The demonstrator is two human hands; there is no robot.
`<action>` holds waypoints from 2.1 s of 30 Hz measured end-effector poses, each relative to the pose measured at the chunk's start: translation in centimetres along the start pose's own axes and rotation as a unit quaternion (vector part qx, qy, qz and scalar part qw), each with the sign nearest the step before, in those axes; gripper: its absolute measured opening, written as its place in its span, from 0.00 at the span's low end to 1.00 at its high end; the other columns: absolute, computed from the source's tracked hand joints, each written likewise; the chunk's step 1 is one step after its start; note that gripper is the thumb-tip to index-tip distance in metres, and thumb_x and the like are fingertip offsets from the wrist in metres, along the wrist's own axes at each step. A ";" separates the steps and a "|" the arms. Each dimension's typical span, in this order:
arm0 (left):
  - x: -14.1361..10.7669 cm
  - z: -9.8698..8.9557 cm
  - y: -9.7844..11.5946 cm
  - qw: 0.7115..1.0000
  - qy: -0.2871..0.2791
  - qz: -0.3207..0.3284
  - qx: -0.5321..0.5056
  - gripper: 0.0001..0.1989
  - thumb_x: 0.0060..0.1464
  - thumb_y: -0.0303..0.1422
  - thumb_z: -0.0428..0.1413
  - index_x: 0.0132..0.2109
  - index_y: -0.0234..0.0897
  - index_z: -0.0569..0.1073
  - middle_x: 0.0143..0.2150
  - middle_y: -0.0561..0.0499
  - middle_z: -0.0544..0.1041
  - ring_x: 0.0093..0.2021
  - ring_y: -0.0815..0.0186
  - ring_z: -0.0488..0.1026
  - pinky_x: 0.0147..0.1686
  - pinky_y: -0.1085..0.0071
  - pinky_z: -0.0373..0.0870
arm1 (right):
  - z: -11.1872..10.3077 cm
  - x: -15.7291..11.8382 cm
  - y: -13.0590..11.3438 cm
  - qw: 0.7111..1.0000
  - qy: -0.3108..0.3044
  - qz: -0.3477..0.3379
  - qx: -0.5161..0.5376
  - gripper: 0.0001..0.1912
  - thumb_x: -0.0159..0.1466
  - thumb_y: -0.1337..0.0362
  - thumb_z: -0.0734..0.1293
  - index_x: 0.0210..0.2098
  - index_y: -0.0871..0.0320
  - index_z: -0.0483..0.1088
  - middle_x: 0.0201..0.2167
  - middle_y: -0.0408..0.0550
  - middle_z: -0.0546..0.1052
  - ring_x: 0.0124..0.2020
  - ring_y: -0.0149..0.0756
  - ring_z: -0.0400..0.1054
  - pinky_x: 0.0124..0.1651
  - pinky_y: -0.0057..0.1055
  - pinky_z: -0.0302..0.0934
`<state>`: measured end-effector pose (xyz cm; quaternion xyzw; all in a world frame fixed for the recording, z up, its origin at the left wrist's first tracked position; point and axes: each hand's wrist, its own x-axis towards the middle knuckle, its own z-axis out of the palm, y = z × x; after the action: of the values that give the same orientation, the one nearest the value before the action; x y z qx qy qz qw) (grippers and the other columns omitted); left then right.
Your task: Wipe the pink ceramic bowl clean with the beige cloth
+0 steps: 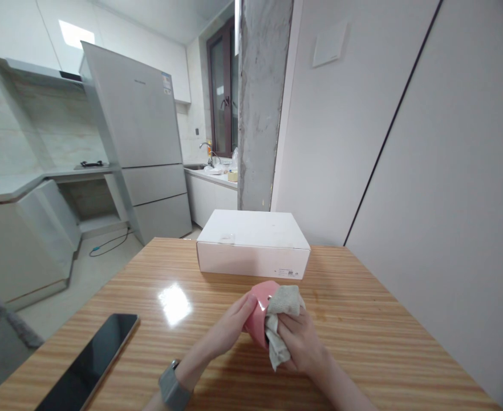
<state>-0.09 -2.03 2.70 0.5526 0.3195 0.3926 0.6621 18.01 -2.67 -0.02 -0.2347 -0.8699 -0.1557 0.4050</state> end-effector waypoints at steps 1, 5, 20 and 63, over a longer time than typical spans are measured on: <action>0.1 0.2 -0.5 0.998 -0.019 -0.004 -0.056 0.23 0.59 0.45 0.50 0.57 0.38 0.68 0.56 0.46 0.72 0.56 0.57 0.66 0.54 0.62 0.62 | -0.1 -0.1 0.2 0.999 0.006 0.030 0.011 0.13 0.62 0.62 0.53 0.36 0.59 0.68 0.26 0.52 0.74 0.27 0.42 0.67 0.30 0.37 0.59; 1.1 0.5 -2.8 0.980 -0.058 0.008 -0.191 0.27 0.55 0.42 0.56 0.60 0.41 0.64 0.59 0.46 0.70 0.58 0.56 0.66 0.54 0.62 0.62 | -0.3 -0.3 0.6 0.994 0.034 0.095 0.051 0.16 0.62 0.63 0.53 0.43 0.60 0.66 0.28 0.53 0.74 0.29 0.43 0.68 0.32 0.37 0.60; 0.0 0.0 0.8 0.997 0.030 -0.064 0.024 0.24 0.55 0.49 0.52 0.42 0.32 0.78 0.46 0.47 0.79 0.55 0.55 0.68 0.61 0.62 0.52 | 0.9 -0.1 -1.8 0.998 0.008 -0.056 0.041 0.19 0.63 0.61 0.51 0.39 0.61 0.70 0.23 0.51 0.74 0.27 0.41 0.66 0.37 0.36 0.59; 0.9 -0.4 -2.0 0.993 0.079 -0.031 -0.076 0.22 0.55 0.46 0.54 0.49 0.35 0.75 0.58 0.46 0.71 0.62 0.56 0.60 0.64 0.60 0.45 | -0.2 -0.3 -0.4 0.999 -0.026 -0.020 0.034 0.12 0.59 0.63 0.55 0.36 0.57 0.67 0.24 0.50 0.74 0.27 0.43 0.66 0.33 0.37 0.59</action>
<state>0.36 -1.19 0.66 0.4575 0.3573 0.4374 0.6868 18.08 -3.12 -0.16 -0.2075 -0.8894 -0.1274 0.3869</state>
